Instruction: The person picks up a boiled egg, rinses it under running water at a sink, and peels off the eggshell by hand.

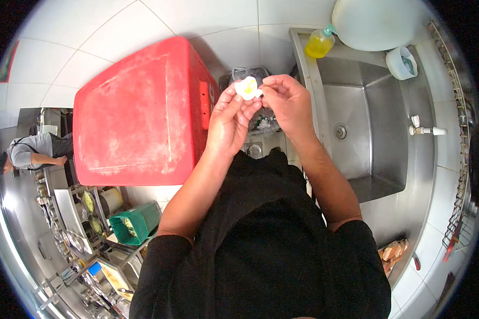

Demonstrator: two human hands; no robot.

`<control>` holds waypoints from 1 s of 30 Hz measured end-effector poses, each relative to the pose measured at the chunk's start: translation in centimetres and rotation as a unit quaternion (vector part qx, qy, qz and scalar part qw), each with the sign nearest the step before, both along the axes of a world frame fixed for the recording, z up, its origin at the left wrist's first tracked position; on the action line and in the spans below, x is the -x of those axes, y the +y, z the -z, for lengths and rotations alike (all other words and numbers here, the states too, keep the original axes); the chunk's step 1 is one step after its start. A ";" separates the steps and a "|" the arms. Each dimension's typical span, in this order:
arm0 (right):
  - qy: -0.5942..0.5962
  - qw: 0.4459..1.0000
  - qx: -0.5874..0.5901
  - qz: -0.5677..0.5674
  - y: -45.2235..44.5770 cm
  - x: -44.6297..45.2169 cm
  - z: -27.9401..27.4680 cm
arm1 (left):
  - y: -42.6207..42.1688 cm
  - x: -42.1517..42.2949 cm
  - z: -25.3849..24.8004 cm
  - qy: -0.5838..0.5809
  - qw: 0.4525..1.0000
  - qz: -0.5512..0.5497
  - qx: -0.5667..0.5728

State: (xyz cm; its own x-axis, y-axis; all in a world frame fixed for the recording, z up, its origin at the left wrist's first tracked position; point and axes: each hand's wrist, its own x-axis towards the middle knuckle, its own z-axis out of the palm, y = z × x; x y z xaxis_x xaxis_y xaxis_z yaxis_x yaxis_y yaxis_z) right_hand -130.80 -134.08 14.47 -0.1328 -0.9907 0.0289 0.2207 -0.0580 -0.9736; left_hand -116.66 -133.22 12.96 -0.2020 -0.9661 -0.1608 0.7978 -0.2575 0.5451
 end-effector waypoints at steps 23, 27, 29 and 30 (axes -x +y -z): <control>0.020 0.999 0.017 -0.042 -0.9 -2.2 0.7 | -0.8 -1.6 0.3 -0.034 0.999 -0.021 0.025; 0.025 0.998 0.034 -0.039 -1.1 -2.5 1.2 | -0.9 -1.7 0.2 -0.036 0.999 -0.031 0.027; 0.037 0.998 0.035 -0.042 -1.2 -2.4 1.2 | -1.0 -1.7 0.3 -0.037 0.999 -0.028 0.028; 0.041 0.998 0.028 -0.035 -1.2 -2.5 1.3 | -1.1 -1.8 0.5 -0.039 0.998 -0.027 0.029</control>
